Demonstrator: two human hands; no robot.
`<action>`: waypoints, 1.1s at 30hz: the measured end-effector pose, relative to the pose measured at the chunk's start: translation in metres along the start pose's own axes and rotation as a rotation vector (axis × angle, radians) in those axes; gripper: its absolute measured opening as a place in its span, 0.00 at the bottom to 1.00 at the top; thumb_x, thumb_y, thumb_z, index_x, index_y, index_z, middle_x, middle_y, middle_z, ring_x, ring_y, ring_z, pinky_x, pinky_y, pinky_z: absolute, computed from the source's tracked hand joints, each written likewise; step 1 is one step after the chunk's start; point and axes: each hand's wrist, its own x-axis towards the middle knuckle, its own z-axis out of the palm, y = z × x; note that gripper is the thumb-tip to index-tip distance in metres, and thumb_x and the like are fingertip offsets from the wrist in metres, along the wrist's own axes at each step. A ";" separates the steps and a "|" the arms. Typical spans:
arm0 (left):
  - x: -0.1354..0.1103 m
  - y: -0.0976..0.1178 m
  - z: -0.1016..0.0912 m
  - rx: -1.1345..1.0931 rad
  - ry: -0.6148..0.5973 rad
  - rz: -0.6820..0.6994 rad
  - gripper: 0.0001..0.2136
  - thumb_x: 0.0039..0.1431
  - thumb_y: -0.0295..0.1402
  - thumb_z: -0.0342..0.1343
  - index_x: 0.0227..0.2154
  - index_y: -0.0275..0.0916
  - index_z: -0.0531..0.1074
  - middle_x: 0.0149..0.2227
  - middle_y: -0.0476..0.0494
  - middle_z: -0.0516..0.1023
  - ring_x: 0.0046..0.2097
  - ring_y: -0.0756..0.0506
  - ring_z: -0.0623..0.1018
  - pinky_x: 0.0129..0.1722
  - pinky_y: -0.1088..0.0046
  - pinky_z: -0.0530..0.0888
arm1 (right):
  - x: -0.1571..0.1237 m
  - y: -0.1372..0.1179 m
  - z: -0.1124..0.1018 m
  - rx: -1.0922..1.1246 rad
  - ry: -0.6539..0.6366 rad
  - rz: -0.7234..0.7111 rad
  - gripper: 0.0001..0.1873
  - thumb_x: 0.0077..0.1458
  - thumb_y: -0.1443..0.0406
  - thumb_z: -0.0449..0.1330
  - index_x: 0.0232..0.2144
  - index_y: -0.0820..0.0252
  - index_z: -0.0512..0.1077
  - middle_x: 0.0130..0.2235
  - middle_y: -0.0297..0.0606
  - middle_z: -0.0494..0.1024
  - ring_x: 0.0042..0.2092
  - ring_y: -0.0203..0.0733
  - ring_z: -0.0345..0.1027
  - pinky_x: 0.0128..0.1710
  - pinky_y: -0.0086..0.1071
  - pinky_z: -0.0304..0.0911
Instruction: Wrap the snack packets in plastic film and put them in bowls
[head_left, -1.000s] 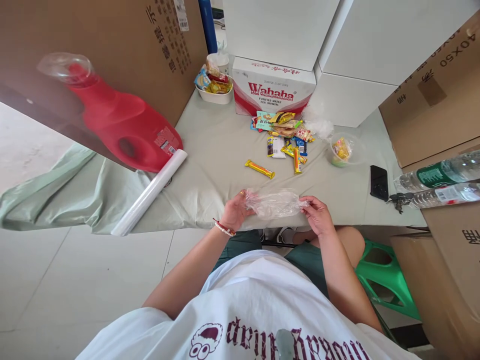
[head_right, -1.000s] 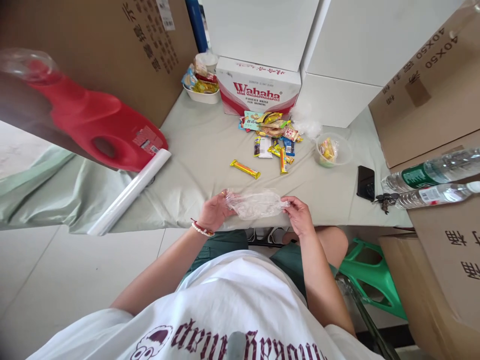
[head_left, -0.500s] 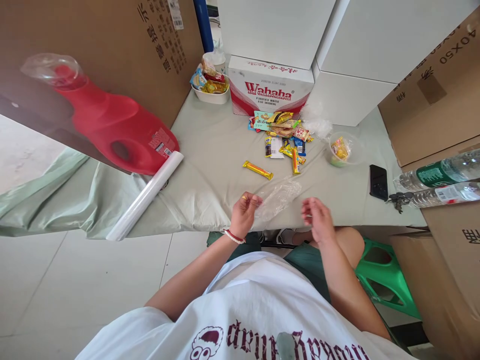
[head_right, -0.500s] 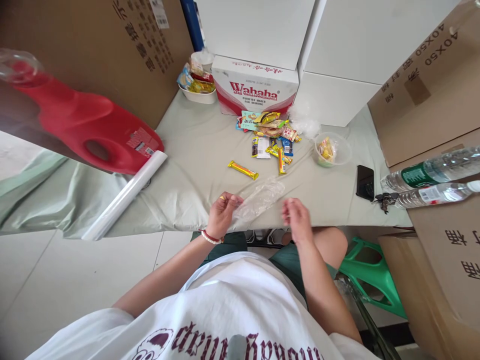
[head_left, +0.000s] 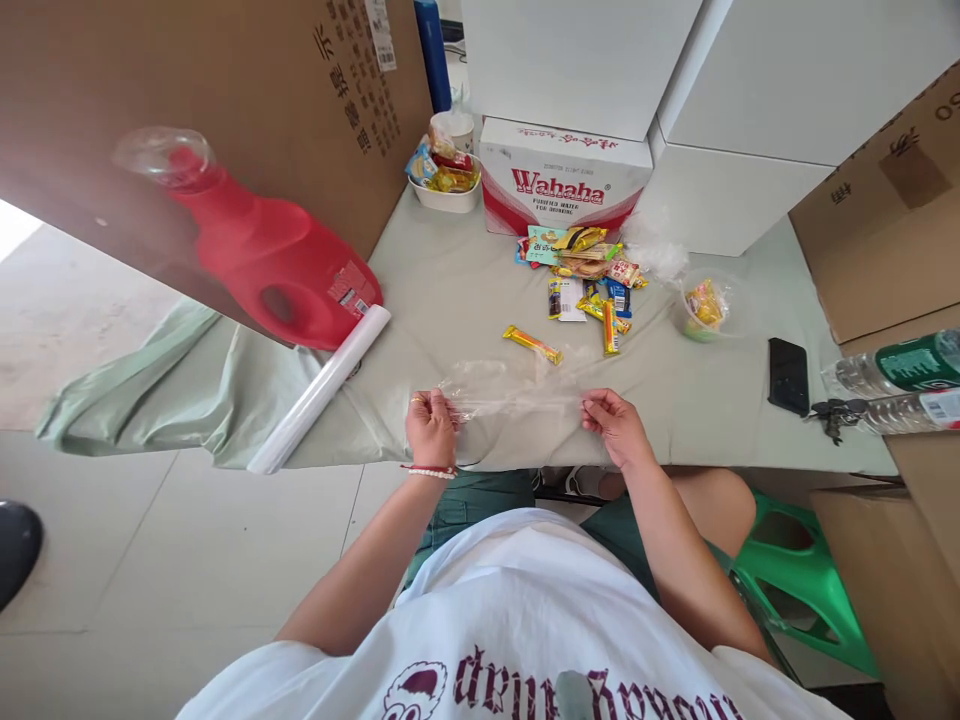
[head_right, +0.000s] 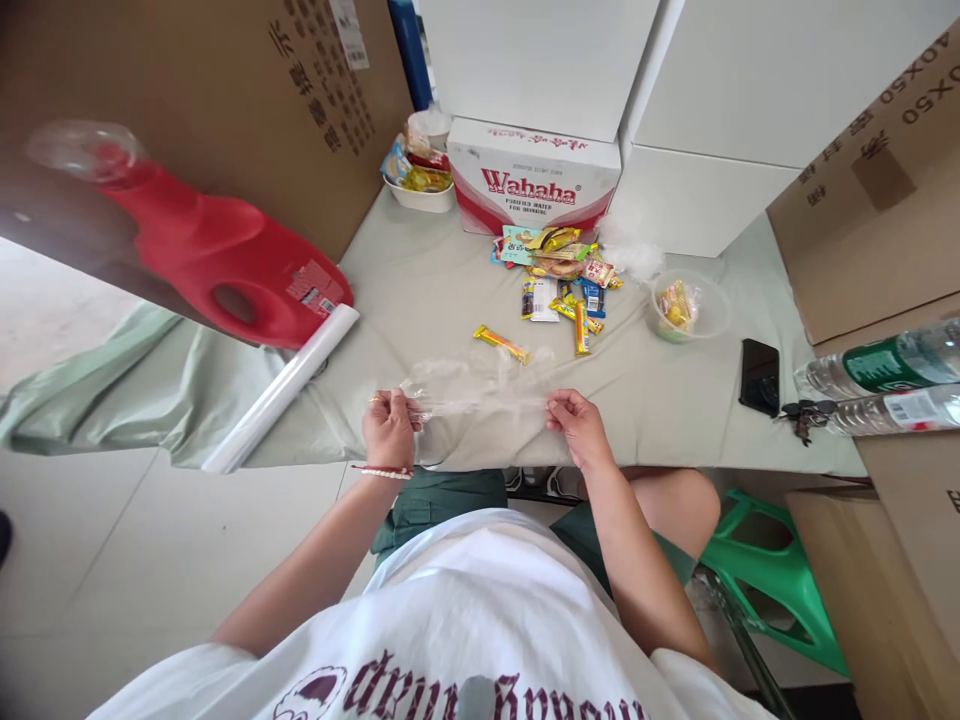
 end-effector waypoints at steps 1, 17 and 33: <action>0.002 -0.003 -0.009 0.106 0.008 0.036 0.13 0.61 0.45 0.60 0.33 0.43 0.65 0.31 0.50 0.73 0.27 0.49 0.73 0.29 0.72 0.71 | 0.003 0.003 -0.005 -0.035 0.010 0.009 0.28 0.34 0.49 0.78 0.34 0.58 0.77 0.28 0.30 0.75 0.29 0.33 0.67 0.29 0.28 0.69; 0.029 0.012 0.018 0.880 -0.917 0.855 0.30 0.69 0.47 0.49 0.71 0.44 0.61 0.73 0.34 0.59 0.74 0.32 0.58 0.72 0.37 0.36 | 0.005 0.009 -0.075 -0.562 0.203 -0.153 0.18 0.48 0.52 0.67 0.38 0.57 0.77 0.31 0.36 0.76 0.29 0.39 0.65 0.30 0.35 0.65; 0.021 0.004 0.005 1.042 -0.870 0.802 0.57 0.50 0.65 0.62 0.76 0.41 0.46 0.76 0.26 0.47 0.75 0.26 0.52 0.68 0.35 0.24 | -0.048 -0.010 -0.096 -1.065 -0.774 -0.489 0.15 0.68 0.63 0.56 0.41 0.45 0.84 0.42 0.39 0.83 0.55 0.48 0.72 0.55 0.46 0.71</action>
